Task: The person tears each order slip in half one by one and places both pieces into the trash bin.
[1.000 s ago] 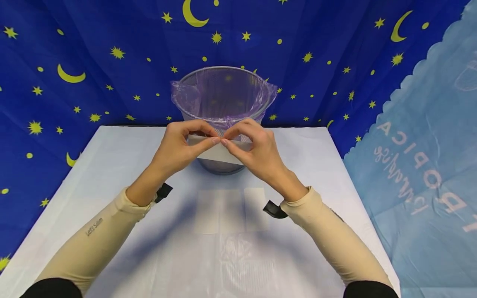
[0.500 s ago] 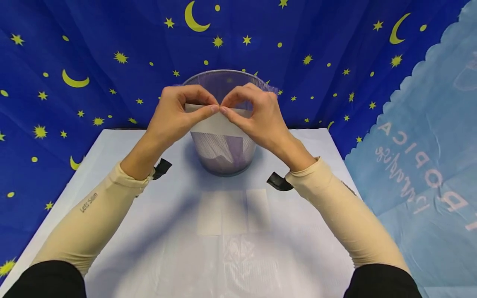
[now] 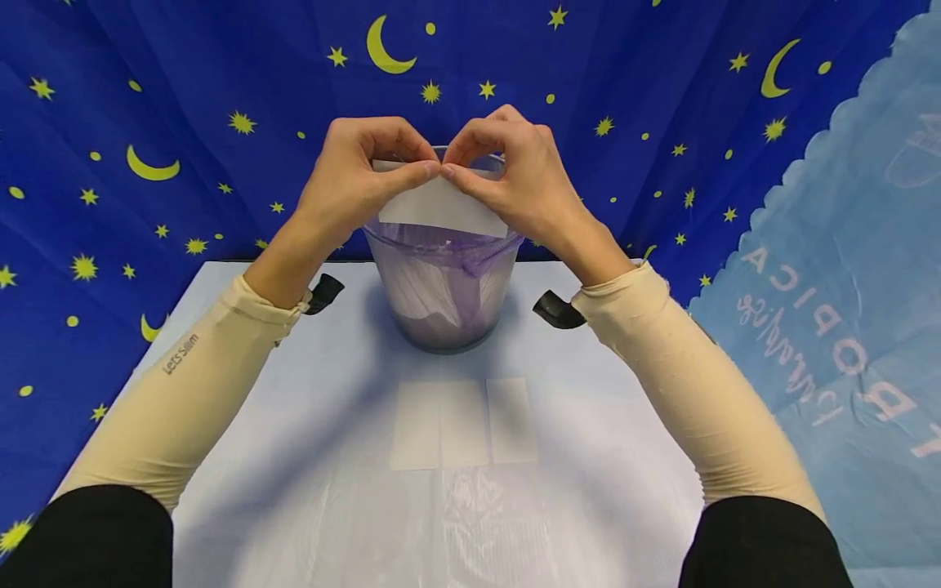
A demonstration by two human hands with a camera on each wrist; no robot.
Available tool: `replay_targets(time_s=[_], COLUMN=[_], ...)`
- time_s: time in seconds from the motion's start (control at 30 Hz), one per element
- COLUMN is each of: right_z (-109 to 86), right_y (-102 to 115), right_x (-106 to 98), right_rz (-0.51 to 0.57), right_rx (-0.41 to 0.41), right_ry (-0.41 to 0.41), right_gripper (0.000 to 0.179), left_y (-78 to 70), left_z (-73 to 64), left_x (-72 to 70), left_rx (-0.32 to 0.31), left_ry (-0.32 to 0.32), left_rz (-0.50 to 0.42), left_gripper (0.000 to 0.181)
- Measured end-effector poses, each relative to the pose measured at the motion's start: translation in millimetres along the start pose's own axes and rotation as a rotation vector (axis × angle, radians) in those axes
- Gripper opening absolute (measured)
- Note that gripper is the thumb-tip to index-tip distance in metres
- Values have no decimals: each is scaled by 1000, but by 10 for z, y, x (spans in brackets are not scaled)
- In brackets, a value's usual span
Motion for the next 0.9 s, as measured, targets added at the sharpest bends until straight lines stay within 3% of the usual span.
replay_targets(time_s=[0.4,0.6,0.9], right_z=[116,168,320], right_y=[-164,-246,-495], right_x=[-80,-22,90], right_rz=[31,33,54], right_rx=[39,61,132], right_ry=[-28,-9,33], right_gripper=[13,18,23], left_y=[-25,50,250], left_z=[199,284,482], left_x=[-9,-22,-64], left_rx=[-45,-54,-149], left_ry=[8,22,4], left_rz=[58,77,106], left_gripper=[8,8,9])
Point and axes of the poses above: each hand's wrist, its own z-axis towards the middle knuckle, its own x-axis out of the palm, y = z × x, the point moved 10 cm from there along z, towards the middle knuckle, and after that the axes turned 7 degrees about -x, right-handed, at the moved point
